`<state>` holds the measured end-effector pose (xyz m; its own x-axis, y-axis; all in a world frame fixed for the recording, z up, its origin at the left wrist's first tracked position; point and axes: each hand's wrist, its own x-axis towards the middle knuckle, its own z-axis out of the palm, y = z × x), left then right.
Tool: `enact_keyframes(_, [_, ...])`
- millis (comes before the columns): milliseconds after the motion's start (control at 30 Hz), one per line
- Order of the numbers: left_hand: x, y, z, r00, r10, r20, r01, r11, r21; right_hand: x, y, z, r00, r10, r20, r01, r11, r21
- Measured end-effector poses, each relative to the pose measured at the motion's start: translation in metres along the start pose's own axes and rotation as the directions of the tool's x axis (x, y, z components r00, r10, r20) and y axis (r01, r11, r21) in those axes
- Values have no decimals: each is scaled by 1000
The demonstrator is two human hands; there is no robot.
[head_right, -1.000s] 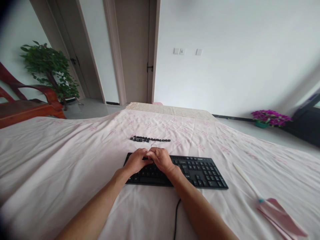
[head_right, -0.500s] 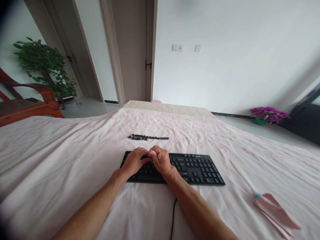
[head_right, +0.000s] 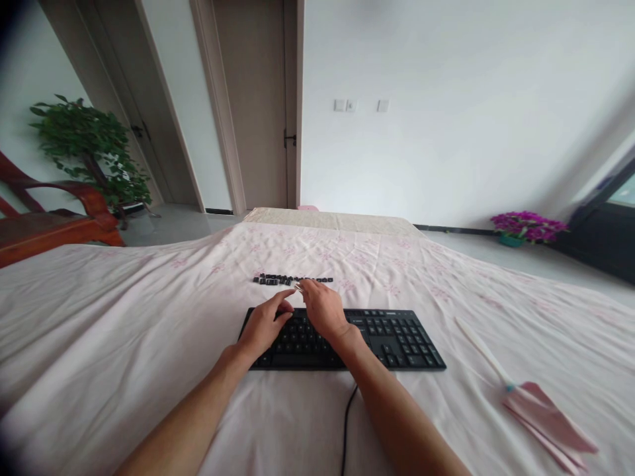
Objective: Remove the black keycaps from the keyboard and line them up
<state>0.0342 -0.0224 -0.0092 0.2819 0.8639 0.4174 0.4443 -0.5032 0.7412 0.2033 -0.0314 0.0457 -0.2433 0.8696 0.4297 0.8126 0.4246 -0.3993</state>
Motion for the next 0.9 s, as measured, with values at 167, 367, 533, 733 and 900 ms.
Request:
enact_keyframes(167, [4,-8,-3,970,-141,-201,109,981,-159,-1,11,-6,951,133,279,-106,988,-109])
enact_keyframes(367, [13,-22,-19,922,-332,-200,235,889,-392,0,22,-33,793,84,603,-101,995,-6])
enact_keyframes(533, [12,-49,-34,881,-391,-265,293,892,-343,1,17,-29,882,120,457,-127,992,-16])
enact_keyframes(733, [7,-70,-37,856,-433,-282,346,886,-309,-2,4,-7,901,131,414,-78,987,-142])
enact_keyframes(900, [8,-68,-35,876,-408,-258,350,904,-244,-4,1,1,922,110,372,-56,987,-154])
